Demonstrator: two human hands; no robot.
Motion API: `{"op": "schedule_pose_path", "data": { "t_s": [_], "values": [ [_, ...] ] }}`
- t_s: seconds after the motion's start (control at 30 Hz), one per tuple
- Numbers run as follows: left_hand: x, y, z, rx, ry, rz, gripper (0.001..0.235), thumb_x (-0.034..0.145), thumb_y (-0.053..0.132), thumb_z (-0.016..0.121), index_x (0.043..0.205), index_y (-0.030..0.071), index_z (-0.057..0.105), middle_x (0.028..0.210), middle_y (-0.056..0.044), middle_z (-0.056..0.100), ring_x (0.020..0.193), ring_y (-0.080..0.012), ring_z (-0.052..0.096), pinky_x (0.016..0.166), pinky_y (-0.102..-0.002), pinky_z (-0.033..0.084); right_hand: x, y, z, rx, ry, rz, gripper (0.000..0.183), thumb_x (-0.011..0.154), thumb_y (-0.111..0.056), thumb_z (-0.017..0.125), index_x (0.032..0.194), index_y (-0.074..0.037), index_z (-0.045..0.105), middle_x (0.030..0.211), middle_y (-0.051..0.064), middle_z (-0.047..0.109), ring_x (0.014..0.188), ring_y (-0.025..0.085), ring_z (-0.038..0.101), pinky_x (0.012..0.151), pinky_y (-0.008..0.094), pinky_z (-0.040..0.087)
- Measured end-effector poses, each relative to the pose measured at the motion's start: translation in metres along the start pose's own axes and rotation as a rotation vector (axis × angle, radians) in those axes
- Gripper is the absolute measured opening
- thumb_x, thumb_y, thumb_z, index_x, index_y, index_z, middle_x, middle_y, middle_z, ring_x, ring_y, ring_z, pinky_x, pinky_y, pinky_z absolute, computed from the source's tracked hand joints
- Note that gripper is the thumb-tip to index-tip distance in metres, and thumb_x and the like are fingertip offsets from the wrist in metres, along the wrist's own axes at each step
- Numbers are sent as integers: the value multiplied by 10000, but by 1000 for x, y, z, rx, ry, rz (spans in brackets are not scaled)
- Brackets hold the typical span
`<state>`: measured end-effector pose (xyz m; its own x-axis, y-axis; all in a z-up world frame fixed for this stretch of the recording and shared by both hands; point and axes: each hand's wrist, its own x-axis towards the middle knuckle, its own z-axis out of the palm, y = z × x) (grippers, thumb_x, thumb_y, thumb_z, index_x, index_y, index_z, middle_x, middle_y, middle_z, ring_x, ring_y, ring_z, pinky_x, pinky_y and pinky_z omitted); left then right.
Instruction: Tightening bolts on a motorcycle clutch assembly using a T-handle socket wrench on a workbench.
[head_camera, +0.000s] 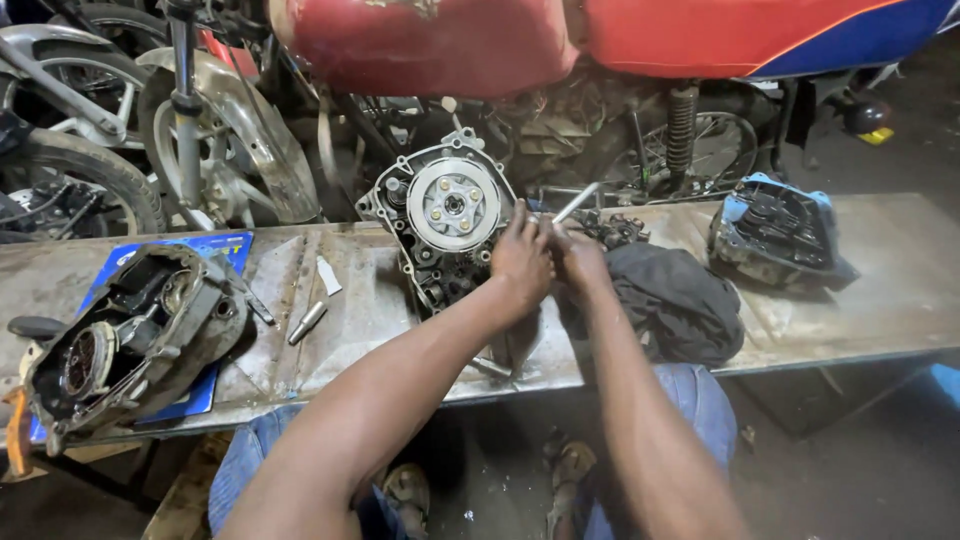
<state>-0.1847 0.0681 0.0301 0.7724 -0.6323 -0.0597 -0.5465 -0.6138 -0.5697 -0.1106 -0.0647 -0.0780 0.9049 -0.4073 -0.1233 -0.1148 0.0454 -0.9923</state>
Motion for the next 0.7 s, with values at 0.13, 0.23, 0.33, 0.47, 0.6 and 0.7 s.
{"op": "schedule_pose_path", "data": {
  "t_s": [0.13,0.23,0.33,0.47,0.6,0.7],
  "values": [
    [-1,1,1,46,-18,-1,483,1059,261,331,1484,165,541,1669,-54,317,1491,-324,319,1222,-698,-12,-45,43,-10,-275,275,-142,242,981,-272,684,858,-67,647,805,154,704,810,276,698,692,389,546],
    [-1,-2,-4,17,-48,19,489,1049,224,312,1471,168,551,1651,-54,352,1481,-304,346,1213,-710,-33,-157,18,24,-368,209,-110,139,907,-41,673,1044,-60,677,1016,187,710,1068,383,690,852,483,589],
    [29,-5,10,-58,-34,72,474,1015,201,330,1384,183,627,1574,-40,456,1407,-286,449,1212,-703,8,-187,72,71,-669,26,-379,179,864,-47,670,1036,-90,702,1053,132,697,1072,367,661,843,487,569],
    [100,-6,54,-240,63,143,378,883,476,682,1116,197,783,1158,-45,740,1065,-308,684,982,-587,382,-198,97,98,-1069,-124,-857,193,851,-247,723,981,-121,655,1073,84,564,1112,358,515,926,532,434],
    [38,-42,-11,-505,43,107,392,817,552,746,1112,297,788,1104,-37,770,1030,-316,743,902,-555,562,-189,94,97,-1000,-174,-738,132,917,-182,623,1012,-143,541,1076,67,481,1075,382,507,886,534,421],
    [-15,-73,-42,-671,173,193,403,878,457,738,1195,209,764,1130,-94,750,1044,-366,731,913,-565,566,-190,82,89,-1035,-173,-641,89,928,-75,541,1011,-104,540,1047,127,512,983,431,578,784,545,504]
  ]
}}
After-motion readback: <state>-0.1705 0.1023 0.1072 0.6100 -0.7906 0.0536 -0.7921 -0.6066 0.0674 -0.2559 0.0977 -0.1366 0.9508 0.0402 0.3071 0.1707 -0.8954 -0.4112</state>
